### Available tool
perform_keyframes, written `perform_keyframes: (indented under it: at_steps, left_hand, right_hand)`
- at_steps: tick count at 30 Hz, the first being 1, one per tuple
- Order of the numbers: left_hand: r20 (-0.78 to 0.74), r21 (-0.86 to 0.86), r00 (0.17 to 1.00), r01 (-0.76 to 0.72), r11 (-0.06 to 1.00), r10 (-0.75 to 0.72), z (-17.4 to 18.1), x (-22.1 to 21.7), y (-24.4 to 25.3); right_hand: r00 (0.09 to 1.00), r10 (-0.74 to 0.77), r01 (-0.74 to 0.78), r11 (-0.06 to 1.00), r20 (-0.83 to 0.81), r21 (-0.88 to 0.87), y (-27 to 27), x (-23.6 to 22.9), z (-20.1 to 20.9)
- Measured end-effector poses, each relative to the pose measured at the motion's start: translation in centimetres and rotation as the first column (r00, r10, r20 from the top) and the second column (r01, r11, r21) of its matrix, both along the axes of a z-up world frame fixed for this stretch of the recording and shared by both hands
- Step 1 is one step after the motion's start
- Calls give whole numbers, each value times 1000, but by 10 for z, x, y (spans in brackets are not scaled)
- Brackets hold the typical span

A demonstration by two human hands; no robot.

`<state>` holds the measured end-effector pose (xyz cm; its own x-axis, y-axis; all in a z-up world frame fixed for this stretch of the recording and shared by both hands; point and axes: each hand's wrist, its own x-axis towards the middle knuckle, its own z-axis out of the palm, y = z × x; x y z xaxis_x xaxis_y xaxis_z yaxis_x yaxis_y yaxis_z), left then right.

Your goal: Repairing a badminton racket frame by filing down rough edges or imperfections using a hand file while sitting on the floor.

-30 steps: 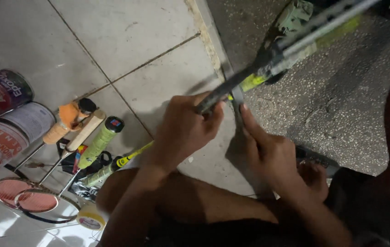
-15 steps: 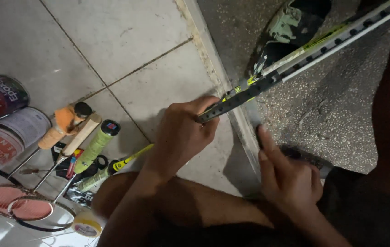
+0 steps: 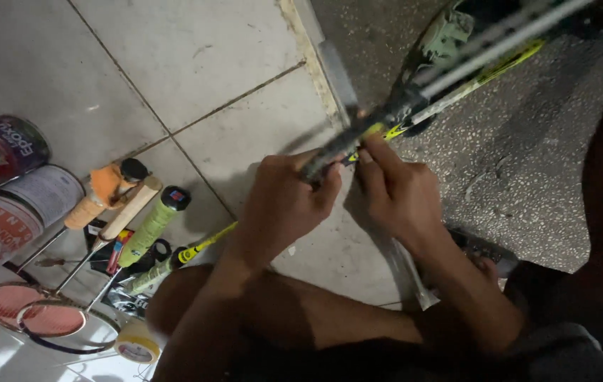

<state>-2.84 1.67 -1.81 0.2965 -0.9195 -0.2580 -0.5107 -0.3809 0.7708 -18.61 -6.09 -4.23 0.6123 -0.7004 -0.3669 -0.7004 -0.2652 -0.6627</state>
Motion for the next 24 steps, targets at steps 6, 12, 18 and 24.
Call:
perform_keyframes:
  at_steps: [6, 12, 18, 24]
  left_hand:
    - [-101, -14, 991, -93, 996, 91, -1, -1, 2]
    - [22, -15, 1000, 11, 1000, -10, 0, 3, 0]
    - [30, -157, 998, 55, 986, -51, -8, 8, 1]
    - [460, -245, 850, 400, 883, -258, -3, 13, 2]
  right_hand:
    - [988, -105, 104, 994, 112, 16, 28, -58, 23]
    - [968, -29, 79, 978, -249, 195, 55, -79, 1]
    - [1000, -18, 18, 999, 21, -42, 16, -24, -11]
    - [992, -44, 62, 988, 121, -144, 25, -48, 13]
